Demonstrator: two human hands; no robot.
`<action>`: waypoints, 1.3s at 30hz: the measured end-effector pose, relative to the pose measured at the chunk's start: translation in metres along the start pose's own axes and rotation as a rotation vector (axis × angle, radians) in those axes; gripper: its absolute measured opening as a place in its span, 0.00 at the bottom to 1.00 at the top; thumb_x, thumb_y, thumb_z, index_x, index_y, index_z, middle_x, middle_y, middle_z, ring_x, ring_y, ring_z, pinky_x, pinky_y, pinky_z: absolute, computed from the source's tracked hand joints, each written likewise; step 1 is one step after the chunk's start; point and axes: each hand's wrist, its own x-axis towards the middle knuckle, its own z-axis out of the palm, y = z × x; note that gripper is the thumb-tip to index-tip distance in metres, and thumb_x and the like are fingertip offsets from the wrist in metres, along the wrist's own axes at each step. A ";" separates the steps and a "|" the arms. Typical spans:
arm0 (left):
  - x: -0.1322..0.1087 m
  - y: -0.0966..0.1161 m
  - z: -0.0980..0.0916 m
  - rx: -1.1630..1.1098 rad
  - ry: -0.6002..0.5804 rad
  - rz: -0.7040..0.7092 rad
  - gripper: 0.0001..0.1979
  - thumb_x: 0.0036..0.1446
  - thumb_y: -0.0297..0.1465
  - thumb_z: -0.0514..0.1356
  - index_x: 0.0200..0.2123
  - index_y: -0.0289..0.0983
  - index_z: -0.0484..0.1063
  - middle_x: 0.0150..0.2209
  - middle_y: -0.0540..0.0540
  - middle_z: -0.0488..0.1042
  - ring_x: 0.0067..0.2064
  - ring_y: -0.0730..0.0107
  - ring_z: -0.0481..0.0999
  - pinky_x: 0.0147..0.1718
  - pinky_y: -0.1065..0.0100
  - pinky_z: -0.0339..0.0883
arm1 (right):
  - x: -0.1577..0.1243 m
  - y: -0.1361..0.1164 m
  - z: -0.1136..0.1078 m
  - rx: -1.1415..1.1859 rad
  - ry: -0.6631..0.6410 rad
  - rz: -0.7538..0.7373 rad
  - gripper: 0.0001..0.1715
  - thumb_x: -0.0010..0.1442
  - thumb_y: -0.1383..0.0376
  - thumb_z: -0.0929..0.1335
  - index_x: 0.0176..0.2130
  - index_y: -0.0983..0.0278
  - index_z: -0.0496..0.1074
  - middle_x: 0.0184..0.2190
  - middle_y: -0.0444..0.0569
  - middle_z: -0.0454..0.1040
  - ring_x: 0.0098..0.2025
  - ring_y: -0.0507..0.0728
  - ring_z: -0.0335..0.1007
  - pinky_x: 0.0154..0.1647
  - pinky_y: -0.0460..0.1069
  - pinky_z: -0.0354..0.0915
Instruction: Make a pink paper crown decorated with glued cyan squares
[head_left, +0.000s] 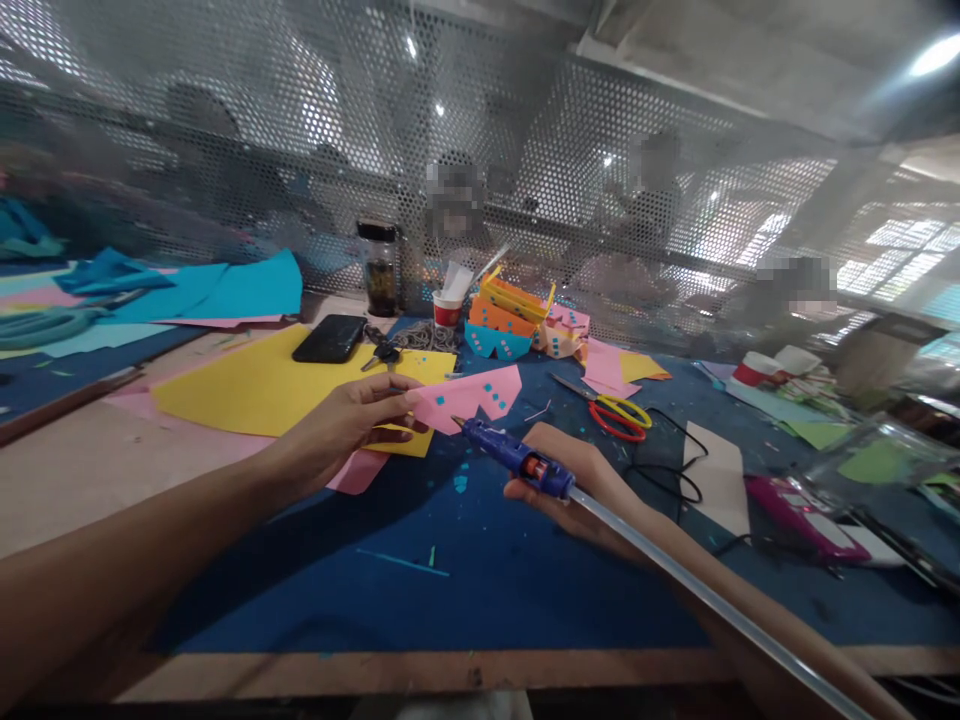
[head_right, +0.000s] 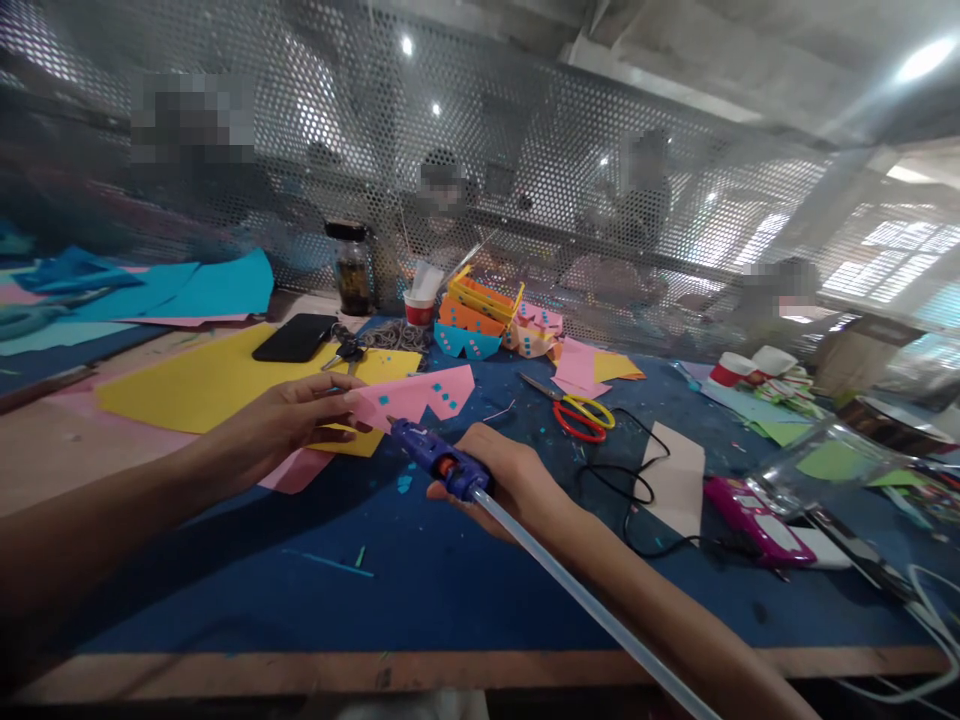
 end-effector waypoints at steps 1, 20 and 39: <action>0.000 -0.001 0.000 0.018 -0.008 0.001 0.12 0.52 0.38 0.71 0.38 0.39 0.79 0.38 0.44 0.82 0.36 0.65 0.80 0.34 0.69 0.75 | 0.000 0.001 0.000 0.001 0.007 -0.003 0.15 0.63 0.54 0.70 0.38 0.63 0.71 0.34 0.49 0.71 0.35 0.55 0.68 0.38 0.49 0.65; -0.003 -0.002 0.001 0.029 -0.021 0.073 0.10 0.53 0.38 0.71 0.36 0.40 0.79 0.30 0.50 0.75 0.31 0.72 0.74 0.32 0.73 0.69 | 0.000 -0.004 0.000 -0.088 -0.003 0.011 0.11 0.63 0.60 0.72 0.36 0.63 0.67 0.34 0.46 0.69 0.35 0.52 0.66 0.35 0.46 0.60; -0.002 -0.003 -0.001 0.085 -0.068 0.127 0.10 0.56 0.38 0.69 0.38 0.41 0.80 0.36 0.50 0.78 0.36 0.72 0.74 0.36 0.72 0.67 | -0.004 0.002 0.003 -0.143 0.022 0.008 0.12 0.63 0.59 0.72 0.36 0.63 0.66 0.33 0.45 0.68 0.32 0.51 0.64 0.33 0.46 0.58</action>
